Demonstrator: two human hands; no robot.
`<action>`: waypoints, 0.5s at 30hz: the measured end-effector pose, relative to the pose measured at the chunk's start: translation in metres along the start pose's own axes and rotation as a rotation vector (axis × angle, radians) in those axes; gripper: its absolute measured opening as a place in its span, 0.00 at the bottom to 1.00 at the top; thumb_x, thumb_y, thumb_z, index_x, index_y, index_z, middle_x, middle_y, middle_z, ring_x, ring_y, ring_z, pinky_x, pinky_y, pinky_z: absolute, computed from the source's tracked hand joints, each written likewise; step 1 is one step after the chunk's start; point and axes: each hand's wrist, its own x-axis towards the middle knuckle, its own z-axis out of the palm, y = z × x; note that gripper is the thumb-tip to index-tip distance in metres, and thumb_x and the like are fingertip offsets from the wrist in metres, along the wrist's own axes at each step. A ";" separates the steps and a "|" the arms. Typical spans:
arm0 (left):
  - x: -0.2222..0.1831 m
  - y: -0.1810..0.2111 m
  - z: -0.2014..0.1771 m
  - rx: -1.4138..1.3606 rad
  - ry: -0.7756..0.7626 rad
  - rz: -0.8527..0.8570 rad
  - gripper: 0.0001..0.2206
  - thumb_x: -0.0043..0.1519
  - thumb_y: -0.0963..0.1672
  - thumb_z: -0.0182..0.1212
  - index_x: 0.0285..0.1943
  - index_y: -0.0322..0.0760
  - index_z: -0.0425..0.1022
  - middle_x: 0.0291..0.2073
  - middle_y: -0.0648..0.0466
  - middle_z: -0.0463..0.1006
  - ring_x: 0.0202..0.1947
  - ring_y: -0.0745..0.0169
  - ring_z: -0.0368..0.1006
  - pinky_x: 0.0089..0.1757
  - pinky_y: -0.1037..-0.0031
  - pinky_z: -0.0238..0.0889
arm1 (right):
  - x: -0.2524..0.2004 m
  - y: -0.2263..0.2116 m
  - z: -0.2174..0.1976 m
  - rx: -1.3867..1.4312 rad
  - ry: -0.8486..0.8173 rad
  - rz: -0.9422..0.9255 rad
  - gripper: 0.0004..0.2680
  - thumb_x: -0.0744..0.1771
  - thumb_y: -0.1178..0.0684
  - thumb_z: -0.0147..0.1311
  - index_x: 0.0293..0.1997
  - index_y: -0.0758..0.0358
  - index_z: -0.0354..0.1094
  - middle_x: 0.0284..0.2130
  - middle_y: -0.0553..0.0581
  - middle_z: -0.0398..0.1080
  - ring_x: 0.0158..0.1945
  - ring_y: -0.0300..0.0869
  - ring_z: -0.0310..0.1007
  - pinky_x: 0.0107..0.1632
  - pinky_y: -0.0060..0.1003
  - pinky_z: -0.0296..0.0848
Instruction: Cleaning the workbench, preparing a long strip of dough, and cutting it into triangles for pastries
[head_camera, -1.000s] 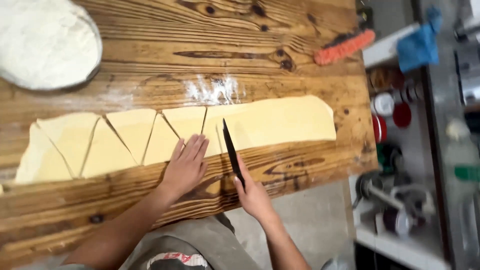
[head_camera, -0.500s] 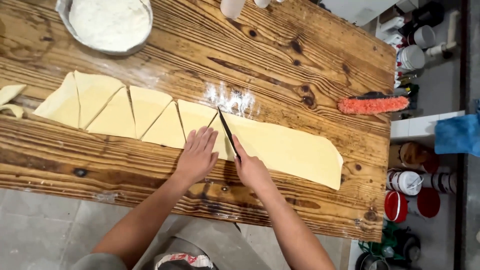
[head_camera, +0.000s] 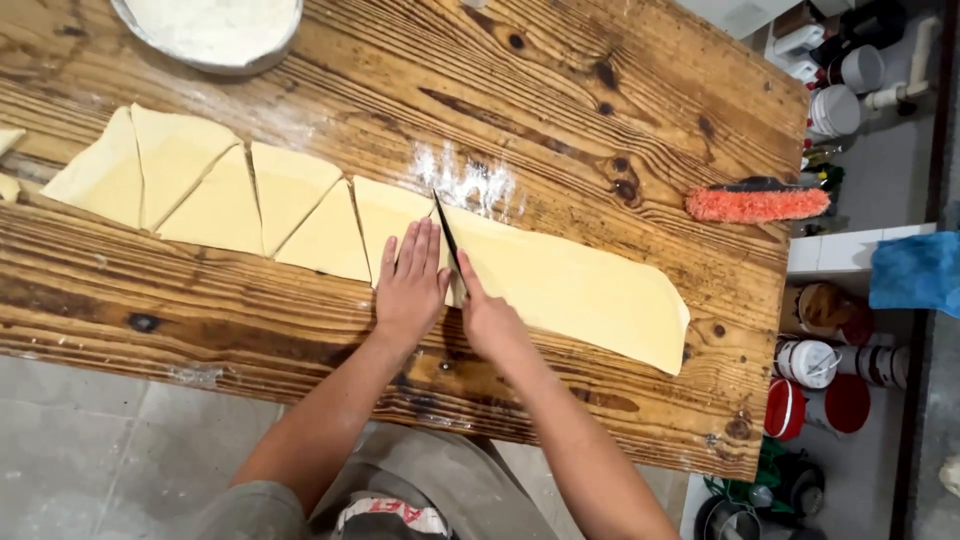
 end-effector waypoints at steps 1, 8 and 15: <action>0.002 0.000 0.002 -0.006 0.005 -0.005 0.30 0.73 0.54 0.25 0.84 0.42 0.38 0.82 0.52 0.39 0.81 0.57 0.29 0.73 0.58 0.13 | -0.003 -0.001 -0.009 -0.037 -0.024 0.007 0.25 0.72 0.49 0.30 0.80 0.34 0.25 0.43 0.82 0.74 0.54 0.72 0.73 0.57 0.60 0.71; -0.002 -0.001 0.003 0.008 -0.004 -0.015 0.31 0.73 0.55 0.26 0.83 0.41 0.38 0.82 0.52 0.38 0.81 0.55 0.30 0.73 0.56 0.15 | -0.032 0.004 0.018 -0.002 -0.045 0.024 0.24 0.72 0.50 0.29 0.81 0.41 0.24 0.43 0.85 0.73 0.54 0.75 0.72 0.55 0.63 0.71; 0.006 -0.008 0.044 0.117 0.339 0.024 0.31 0.69 0.52 0.40 0.81 0.37 0.52 0.75 0.46 0.59 0.76 0.51 0.52 0.71 0.49 0.38 | 0.000 0.041 0.054 0.020 0.066 -0.130 0.24 0.73 0.51 0.31 0.81 0.46 0.27 0.43 0.87 0.72 0.53 0.75 0.73 0.55 0.62 0.71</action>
